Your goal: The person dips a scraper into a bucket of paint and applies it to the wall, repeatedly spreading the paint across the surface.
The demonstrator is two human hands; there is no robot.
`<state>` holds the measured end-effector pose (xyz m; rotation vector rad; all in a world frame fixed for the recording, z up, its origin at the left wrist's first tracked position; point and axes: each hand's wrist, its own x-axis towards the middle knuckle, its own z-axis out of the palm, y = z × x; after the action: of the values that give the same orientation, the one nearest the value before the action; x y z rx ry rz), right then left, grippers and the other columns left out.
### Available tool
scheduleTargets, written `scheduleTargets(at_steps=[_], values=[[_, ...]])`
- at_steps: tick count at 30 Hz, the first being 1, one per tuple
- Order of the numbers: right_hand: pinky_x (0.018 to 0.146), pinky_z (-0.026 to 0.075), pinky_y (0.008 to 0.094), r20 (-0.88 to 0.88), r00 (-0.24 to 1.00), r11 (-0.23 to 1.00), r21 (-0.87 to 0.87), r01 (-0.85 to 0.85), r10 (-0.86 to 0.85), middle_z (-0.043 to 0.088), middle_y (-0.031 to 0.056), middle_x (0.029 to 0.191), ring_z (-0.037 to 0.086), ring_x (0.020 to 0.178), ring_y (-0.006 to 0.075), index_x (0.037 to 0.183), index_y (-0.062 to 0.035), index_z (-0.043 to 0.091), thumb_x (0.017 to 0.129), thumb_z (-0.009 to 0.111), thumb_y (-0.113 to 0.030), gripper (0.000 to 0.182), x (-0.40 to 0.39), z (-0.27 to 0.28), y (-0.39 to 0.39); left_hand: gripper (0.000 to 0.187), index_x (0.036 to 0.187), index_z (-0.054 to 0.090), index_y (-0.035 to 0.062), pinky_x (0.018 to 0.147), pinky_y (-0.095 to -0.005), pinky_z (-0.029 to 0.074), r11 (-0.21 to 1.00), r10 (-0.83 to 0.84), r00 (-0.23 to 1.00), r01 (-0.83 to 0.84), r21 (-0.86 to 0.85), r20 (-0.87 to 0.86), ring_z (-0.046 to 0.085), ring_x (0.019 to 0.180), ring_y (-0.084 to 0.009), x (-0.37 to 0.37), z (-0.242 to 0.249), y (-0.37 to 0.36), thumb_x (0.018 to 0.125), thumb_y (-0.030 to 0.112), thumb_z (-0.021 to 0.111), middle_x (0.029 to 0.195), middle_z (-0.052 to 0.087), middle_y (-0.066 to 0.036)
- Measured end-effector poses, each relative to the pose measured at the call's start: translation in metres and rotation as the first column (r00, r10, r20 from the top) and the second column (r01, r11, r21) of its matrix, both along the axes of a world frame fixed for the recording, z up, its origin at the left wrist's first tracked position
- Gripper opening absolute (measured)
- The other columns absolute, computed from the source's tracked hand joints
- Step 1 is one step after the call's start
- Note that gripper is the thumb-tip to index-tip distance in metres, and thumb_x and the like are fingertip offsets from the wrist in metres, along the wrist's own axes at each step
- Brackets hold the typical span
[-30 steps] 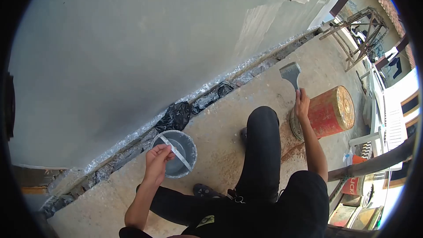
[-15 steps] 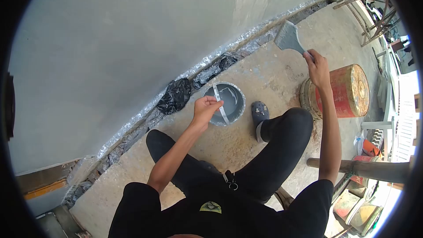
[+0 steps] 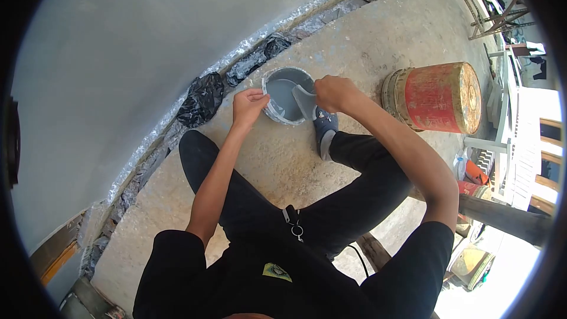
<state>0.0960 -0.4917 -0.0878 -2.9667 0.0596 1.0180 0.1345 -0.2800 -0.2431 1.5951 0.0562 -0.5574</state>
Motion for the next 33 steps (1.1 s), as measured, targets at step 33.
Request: scheduleTargets(at_steps=[33], values=[[0.086,0.050,0.0463,-0.058,0.829,0.820,0.124,0.558,-0.556,0.065,0.0287,0.101,0.063,0.100,0.0410,0.096,0.0036,0.069,0.077,0.052,-0.023,0.037,0.023,-0.156,-0.011,0.015,0.088,0.064,-0.0059,0.058,-0.0327,0.052,0.796,-0.550,0.833,0.499,0.343,0.065,0.066,0.062,-0.0194,-0.027,-0.143,0.145,0.088,0.009,0.060,0.070,0.066,-0.014]])
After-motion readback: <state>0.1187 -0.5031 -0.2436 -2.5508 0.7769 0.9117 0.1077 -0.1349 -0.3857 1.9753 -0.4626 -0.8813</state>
